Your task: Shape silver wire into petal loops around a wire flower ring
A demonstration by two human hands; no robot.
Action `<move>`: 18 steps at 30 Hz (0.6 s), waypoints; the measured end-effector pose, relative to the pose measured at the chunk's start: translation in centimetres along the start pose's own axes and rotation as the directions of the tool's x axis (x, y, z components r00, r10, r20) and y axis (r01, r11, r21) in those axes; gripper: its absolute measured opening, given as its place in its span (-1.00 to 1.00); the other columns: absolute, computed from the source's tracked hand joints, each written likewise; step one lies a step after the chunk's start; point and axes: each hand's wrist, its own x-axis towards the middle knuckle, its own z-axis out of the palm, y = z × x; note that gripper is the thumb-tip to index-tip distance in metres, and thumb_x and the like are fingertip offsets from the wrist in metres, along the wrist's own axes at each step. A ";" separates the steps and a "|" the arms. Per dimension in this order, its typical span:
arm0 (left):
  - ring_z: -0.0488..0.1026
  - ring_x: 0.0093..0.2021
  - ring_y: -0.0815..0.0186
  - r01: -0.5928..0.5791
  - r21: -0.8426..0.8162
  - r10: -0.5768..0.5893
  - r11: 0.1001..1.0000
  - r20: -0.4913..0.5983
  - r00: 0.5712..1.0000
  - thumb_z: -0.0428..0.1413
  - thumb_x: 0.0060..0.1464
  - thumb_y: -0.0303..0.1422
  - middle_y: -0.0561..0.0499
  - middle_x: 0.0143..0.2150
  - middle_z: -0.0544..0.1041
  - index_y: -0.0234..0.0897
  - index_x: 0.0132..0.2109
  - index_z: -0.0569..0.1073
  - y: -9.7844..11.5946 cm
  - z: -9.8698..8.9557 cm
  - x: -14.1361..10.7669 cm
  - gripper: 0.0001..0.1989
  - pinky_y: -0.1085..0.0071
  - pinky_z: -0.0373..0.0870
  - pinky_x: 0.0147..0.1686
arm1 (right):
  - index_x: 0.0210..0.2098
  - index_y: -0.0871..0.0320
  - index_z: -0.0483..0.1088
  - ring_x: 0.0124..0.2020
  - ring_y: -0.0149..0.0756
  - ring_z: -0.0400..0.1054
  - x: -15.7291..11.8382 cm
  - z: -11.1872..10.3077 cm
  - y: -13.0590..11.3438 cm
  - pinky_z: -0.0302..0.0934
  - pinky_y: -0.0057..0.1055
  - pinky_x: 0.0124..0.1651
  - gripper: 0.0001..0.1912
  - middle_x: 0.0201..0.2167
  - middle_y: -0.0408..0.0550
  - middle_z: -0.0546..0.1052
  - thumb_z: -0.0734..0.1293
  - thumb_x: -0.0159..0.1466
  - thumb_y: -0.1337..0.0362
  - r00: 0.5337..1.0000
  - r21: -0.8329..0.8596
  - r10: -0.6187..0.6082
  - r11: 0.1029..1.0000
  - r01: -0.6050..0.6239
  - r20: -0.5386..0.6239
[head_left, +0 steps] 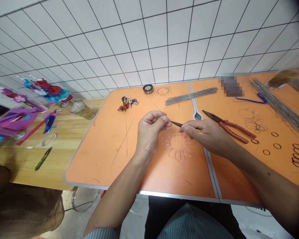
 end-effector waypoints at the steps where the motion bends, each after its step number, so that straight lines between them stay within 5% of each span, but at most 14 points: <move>1: 0.60 -0.45 0.43 0.005 -0.004 -0.005 1.000 0.006 1.000 0.50 -0.09 -0.33 0.09 -0.44 0.61 -0.28 -0.32 0.62 0.0 0.0 0.0 -0.75 0.55 0.55 -0.39 | -0.25 0.07 0.67 -0.33 -0.17 0.46 0.0 0.0 0.0 0.20 -0.27 -0.29 -0.48 -0.37 -0.04 0.61 0.23 0.54 -0.10 1.000 -0.004 -0.004 1.000 0.004 -0.005; 18: 0.58 -0.46 0.43 0.130 -0.026 -0.129 0.991 0.037 0.991 0.55 -0.14 -0.27 0.10 -0.45 0.58 -0.30 -0.28 0.60 -0.6 -0.3 0.4 -0.64 0.53 0.55 -0.39 | -0.44 0.06 0.44 -0.48 -0.26 0.25 -0.3 0.5 -0.5 0.04 -0.25 -0.35 -0.51 -0.55 -0.14 0.39 0.26 0.57 -0.01 0.984 -0.168 -0.136 0.979 0.115 -0.117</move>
